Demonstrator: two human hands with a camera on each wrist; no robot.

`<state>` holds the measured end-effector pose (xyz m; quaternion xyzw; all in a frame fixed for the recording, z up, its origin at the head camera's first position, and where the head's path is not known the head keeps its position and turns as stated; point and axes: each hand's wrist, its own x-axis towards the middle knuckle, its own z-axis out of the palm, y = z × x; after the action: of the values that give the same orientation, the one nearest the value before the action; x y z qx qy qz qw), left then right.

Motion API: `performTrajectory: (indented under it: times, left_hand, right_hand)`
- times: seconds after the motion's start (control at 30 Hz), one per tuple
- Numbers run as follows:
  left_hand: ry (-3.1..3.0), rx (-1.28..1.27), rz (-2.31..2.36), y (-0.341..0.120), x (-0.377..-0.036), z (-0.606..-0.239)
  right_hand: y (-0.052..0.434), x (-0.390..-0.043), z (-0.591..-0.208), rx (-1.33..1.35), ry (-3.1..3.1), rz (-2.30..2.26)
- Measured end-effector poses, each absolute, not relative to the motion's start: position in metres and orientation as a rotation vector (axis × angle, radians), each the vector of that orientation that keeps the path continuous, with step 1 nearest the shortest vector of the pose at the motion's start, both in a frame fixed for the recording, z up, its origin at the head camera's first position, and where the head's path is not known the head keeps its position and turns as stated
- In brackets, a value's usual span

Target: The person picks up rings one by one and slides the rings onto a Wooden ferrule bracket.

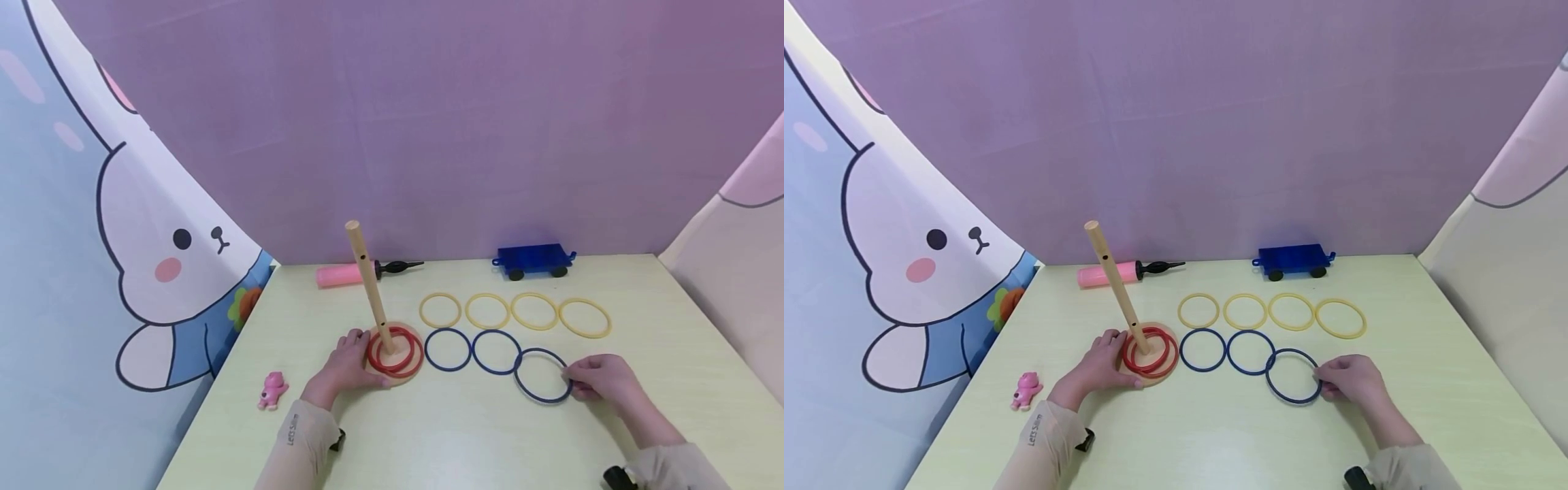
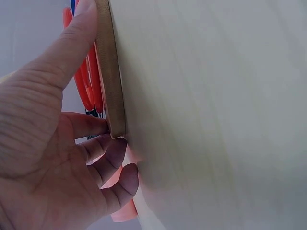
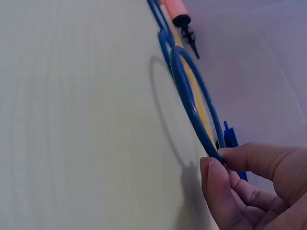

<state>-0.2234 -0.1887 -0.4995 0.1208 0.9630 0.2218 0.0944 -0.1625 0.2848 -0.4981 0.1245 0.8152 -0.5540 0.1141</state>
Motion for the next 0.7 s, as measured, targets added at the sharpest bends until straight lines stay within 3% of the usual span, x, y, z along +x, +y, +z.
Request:
performTrajectory:
  times: [0.7]
  left_hand:
    - [2.855,0.367,0.692,-0.19,-0.224,-0.499]
  right_hand:
    - [0.218,-0.163,-0.456,0.048,2.27,-1.917]
